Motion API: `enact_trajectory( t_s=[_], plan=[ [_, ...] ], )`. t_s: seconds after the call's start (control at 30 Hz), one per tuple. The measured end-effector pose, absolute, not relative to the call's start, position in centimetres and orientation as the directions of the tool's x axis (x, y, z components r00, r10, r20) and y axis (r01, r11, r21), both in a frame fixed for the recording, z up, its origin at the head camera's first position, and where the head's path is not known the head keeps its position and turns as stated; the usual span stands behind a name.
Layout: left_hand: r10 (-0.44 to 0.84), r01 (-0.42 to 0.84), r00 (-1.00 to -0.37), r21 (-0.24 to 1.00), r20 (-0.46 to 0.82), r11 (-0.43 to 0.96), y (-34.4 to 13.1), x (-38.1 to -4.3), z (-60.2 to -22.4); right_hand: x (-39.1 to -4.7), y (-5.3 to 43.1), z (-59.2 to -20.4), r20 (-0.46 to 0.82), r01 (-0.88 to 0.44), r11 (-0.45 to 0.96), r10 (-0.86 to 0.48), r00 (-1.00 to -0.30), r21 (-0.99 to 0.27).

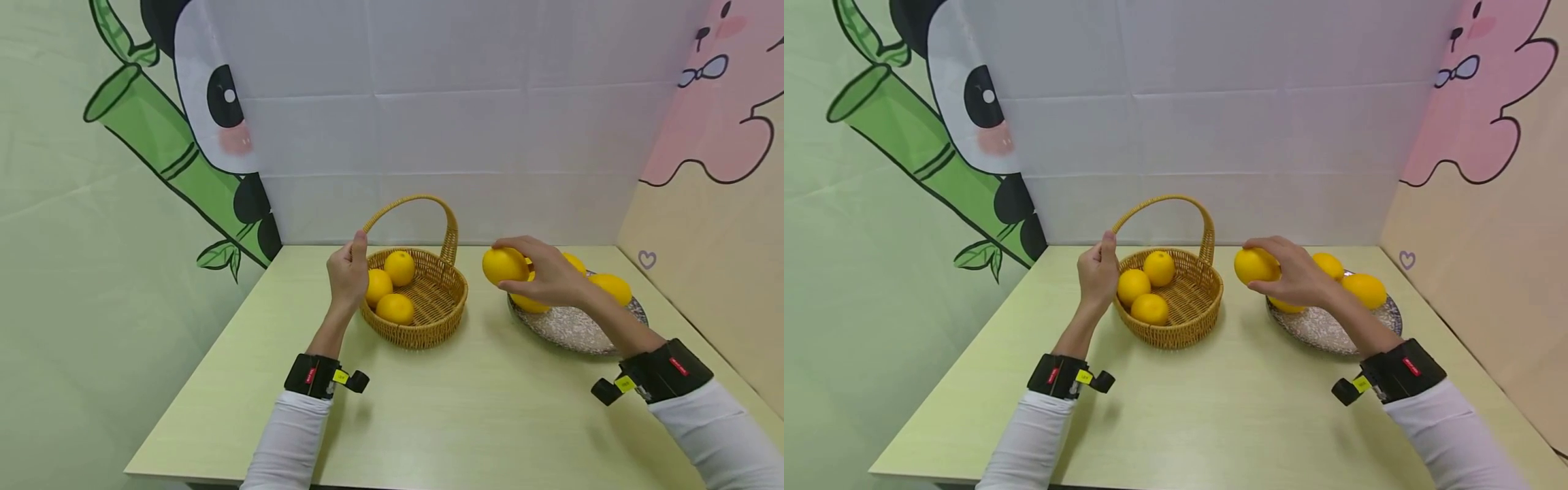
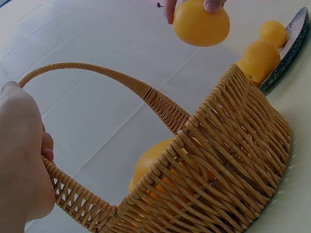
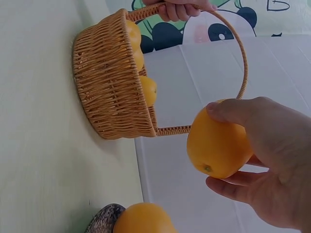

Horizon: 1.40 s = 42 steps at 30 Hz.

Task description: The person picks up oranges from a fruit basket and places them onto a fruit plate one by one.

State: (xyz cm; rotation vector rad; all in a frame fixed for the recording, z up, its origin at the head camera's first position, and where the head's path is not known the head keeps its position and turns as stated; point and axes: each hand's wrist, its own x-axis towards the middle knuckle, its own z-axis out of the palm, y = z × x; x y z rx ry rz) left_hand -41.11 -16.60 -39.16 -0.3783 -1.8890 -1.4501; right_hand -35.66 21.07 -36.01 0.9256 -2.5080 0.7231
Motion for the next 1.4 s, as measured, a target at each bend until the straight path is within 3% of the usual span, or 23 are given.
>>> enact_trajectory(
  t_s=[0.33, 0.53, 1.03, 1.4],
  plan=[
    [-0.166, 0.632, -0.694, 0.703, 0.701, 0.327, -16.6, -40.9, -38.9, -33.5, 24.9, -35.3, 0.430, -0.578, 0.684, -0.404, -0.808, -0.444],
    [-0.164, 0.626, -0.697, 0.703, 0.698, 0.337, -16.6, -40.8, -38.9, -32.9, 27.1, -35.5, 0.417, -0.525, 0.731, -0.353, -0.838, -0.436],
    [-0.177, 0.616, -0.702, 0.712, 0.690, 0.336, -16.5, -40.7, -38.8, -32.1, 31.6, -37.3, 0.429, -0.480, 0.808, -0.320, -0.845, -0.341],
    [-0.174, 0.612, -0.706, 0.715, 0.687, 0.338, -16.5, -40.7, -38.7, -31.5, 33.4, -38.6, 0.386, -0.451, 0.823, -0.313, -0.868, -0.346]
  ],
)
